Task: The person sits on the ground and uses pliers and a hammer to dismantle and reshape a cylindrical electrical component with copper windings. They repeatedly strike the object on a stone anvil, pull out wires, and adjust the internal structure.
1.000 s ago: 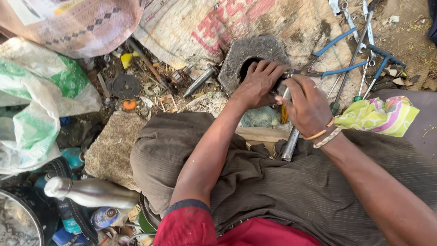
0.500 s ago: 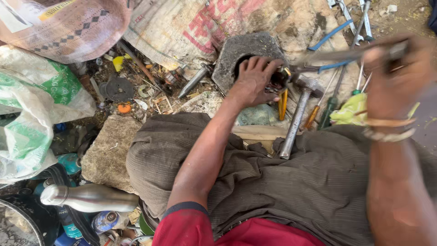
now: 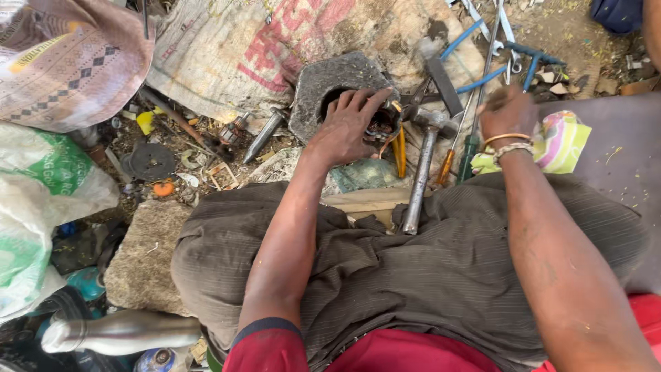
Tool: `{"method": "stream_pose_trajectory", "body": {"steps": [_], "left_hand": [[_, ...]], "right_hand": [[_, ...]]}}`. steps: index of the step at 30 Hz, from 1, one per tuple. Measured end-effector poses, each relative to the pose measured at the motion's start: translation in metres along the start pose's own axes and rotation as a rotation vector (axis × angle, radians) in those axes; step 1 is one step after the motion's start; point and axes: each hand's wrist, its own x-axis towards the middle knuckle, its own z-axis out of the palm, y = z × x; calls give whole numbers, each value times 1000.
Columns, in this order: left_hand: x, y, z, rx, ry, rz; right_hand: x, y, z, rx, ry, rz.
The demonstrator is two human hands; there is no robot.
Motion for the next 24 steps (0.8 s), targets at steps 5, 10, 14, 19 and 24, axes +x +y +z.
{"method": "stream_pose_trajectory", "body": {"steps": [5,10,14,19,24], "left_hand": [[-2,-8,4,63,-4,3],[7,-10,15,40,78,32],[14,-12,23,62,114,54],[10,-15,29,35,185,47],[7,-13,33,0,313,102]], "right_hand": [[-31,-12,32,-505,-539,17],[-42,-26,40,-508,-604,107],[-34,-39,2,-485,-575,219],[-57,-56,-98,-433,-251,-205],[-166,-76,-135,-168,20,-395]]}}
